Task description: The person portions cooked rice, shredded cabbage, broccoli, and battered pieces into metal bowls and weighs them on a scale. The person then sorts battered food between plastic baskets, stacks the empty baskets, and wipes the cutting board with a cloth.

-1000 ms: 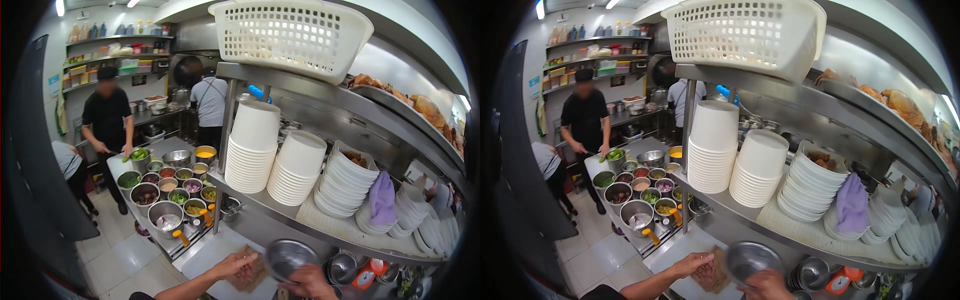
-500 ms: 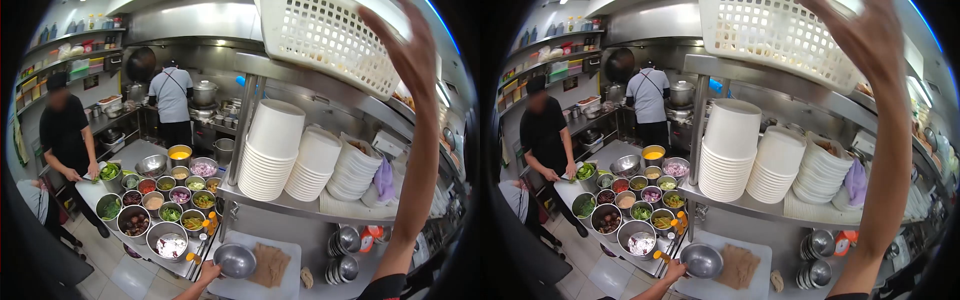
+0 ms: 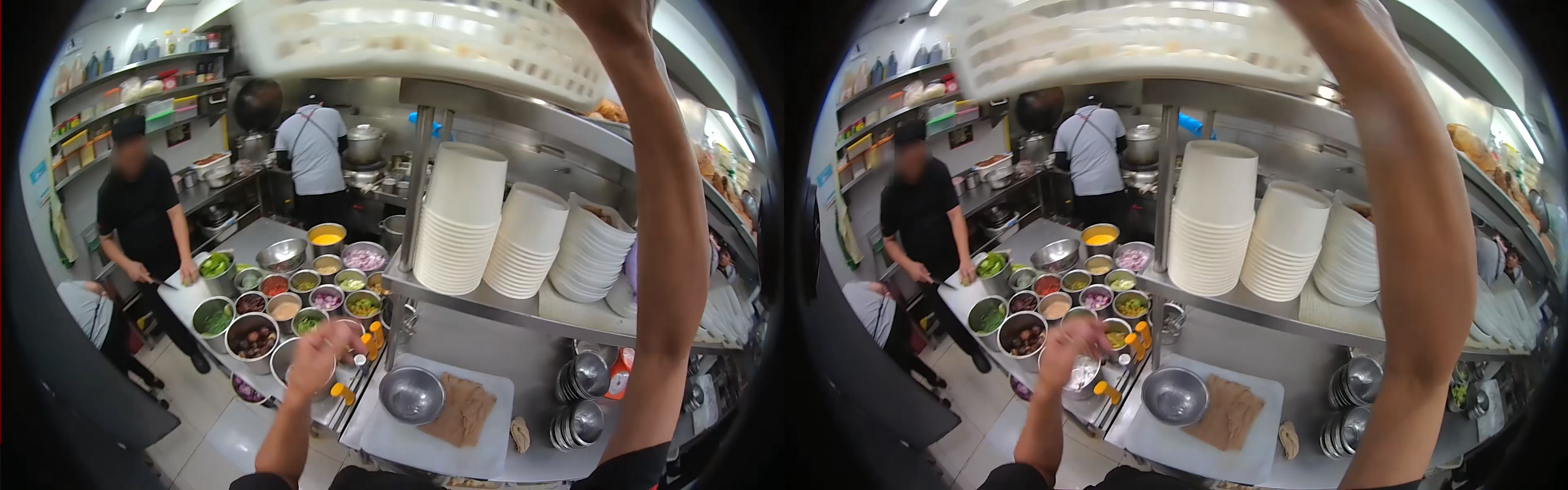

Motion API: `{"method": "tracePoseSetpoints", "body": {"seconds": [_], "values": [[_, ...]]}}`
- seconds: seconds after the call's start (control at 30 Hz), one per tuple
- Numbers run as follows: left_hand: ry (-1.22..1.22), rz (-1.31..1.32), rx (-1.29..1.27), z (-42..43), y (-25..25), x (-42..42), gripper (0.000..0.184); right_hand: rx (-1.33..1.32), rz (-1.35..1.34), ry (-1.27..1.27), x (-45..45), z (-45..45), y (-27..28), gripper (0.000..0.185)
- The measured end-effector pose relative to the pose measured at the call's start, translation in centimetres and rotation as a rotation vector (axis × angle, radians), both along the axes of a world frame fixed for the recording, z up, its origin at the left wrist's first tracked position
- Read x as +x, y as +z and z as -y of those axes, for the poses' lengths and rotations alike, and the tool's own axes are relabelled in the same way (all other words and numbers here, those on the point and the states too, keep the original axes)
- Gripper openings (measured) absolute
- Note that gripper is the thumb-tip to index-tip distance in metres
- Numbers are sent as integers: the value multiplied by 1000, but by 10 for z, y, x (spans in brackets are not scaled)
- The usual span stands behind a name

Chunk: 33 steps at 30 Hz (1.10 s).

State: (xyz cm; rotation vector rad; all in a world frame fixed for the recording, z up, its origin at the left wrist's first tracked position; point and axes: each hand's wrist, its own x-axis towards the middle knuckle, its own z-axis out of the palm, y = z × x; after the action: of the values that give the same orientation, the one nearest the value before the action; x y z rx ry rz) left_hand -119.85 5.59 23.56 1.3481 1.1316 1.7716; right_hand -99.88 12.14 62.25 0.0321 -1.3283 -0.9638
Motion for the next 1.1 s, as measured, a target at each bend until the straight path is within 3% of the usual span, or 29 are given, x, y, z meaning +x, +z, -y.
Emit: {"method": "tracePoseSetpoints", "body": {"seconds": [0.07, 0.13, 0.2, 0.23, 0.37, 0.4, 0.43, 0.5, 0.57, 0.63, 0.67, 0.77, 0.8, 0.83, 0.9, 0.93, 1.1], "values": [[-123, 8, 393, 6, 28, -34, 47, 271, -125, 280, -38, 21, -23, 62], [-159, 299, 419, 55, 92, -27, 81, 248, 54, 333, -35, 30, -39, 55], [-51, 339, 539, 101, 117, -32, 84, 233, 99, 452, -46, 36, -67, 52], [11, 198, 553, 128, 109, -47, 79, 223, 120, 529, -55, 40, -85, 50], [198, 193, 801, 193, 69, -33, 69, 124, 221, 921, -83, 61, -189, 44], [-106, 629, 607, 217, 84, 2, 67, 70, 414, 784, -66, 56, -218, 26], [-67, 560, 474, 233, 52, -20, 67, 37, 521, 729, -54, 60, -241, 18], [497, 717, 450, 227, 56, -28, 64, -77, 648, 772, -55, 38, -263, 18], [588, 669, 334, 229, 54, -30, 63, -157, 720, 847, -74, 22, -286, 22], [676, 760, 341, 219, 53, -20, 65, -227, 727, 949, -91, 8, -304, 42], [718, 756, 366, 215, 46, -20, 64, -348, 857, 958, -89, 2, -313, 47], [817, 764, 390, 202, 80, 16, 63, -470, 978, 1133, -76, -10, -294, 52], [825, 770, 382, 199, 85, 17, 64, -574, 1164, 1061, -72, -17, -286, 44], [825, 774, 369, 196, 88, 17, 64, -591, 1180, 1070, -76, -18, -281, 44], [821, 801, 301, 190, 92, 17, 65, -996, 1133, 1086, -83, -16, -271, 33], [810, 794, 282, 198, 72, 10, 65, -1037, 1146, 1025, -90, -7, -267, 24], [803, 910, 99, 207, 50, -5, 69, -1247, 824, 827, -104, 2, -265, 21]]}}
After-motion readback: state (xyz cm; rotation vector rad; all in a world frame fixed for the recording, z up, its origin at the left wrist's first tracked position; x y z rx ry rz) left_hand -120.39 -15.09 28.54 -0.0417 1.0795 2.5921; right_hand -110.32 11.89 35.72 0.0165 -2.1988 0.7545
